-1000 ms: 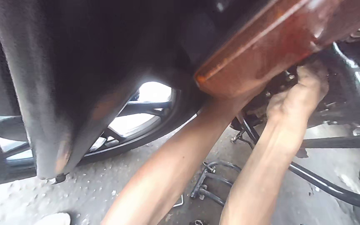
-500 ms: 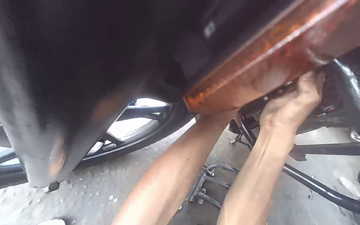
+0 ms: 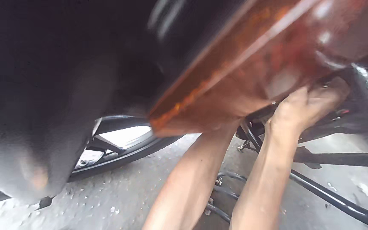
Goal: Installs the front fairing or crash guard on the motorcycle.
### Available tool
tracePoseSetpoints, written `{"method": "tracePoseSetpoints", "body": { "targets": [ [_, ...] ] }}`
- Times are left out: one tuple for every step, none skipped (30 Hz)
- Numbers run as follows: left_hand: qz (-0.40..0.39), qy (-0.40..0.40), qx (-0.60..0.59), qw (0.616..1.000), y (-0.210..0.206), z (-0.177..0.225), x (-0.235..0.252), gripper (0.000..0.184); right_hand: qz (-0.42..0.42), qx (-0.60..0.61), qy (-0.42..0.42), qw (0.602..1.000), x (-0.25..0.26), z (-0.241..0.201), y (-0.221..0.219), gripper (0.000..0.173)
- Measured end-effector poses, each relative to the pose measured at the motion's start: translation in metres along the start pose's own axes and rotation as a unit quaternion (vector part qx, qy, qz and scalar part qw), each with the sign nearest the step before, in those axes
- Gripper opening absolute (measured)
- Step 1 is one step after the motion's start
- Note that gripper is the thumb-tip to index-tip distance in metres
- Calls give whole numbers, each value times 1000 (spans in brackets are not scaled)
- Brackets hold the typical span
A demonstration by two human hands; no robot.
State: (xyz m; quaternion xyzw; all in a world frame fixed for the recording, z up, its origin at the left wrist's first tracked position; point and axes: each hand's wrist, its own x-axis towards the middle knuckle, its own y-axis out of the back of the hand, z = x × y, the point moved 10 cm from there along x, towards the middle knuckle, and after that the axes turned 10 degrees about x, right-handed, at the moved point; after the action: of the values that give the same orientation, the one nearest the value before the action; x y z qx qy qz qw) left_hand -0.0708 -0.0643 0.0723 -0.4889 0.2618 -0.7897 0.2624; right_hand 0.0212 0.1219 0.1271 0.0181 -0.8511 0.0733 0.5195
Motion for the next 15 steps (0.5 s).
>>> {"method": "tracePoseSetpoints", "body": {
  "targets": [
    [-3,-10,-1,1000,0,0,0,32,6,-13,10,1000,0,-1,0,29],
    [-5,-19,4,1000,1,1,1,28,12,-30,22,999,0,-3,0,26],
    [-8,-25,7,1000,1,1,1,24,16,-51,24,998,-2,-5,0,26],
    [-9,-29,6,1000,2,2,1,18,19,-74,14,997,-4,-6,0,26],
    [-11,-29,2,1000,2,2,1,15,20,-98,-2,995,-6,-6,1,28],
    [-14,-25,1,1000,3,1,0,15,19,-112,-2,994,-7,0,3,27],
    [-12,-17,3,1000,4,-1,-1,15,21,-113,28,993,-8,16,9,27],
    [-6,-7,2,1000,5,-3,-1,19,34,-115,77,990,-10,41,19,27],
    [-12,3,-1,1000,6,-7,-4,27,38,-123,90,988,-10,64,27,27],
    [-21,10,-2,1000,4,-9,-6,35,39,-134,80,987,-10,79,33,27],
    [-25,10,3,1000,2,-11,-6,38,40,-144,60,987,-9,88,36,28],
    [-22,7,9,1000,4,-10,-5,38,46,-150,43,987,-9,92,35,30],
    [-13,9,11,1000,5,-10,-4,37,55,-154,39,986,-10,93,34,30],
    [-7,14,10,1000,6,-11,-4,35,62,-152,43,985,-10,93,33,31],
    [-3,17,7,1000,6,-10,-4,33,65,-147,49,986,-9,91,32,31]
  ]
}}
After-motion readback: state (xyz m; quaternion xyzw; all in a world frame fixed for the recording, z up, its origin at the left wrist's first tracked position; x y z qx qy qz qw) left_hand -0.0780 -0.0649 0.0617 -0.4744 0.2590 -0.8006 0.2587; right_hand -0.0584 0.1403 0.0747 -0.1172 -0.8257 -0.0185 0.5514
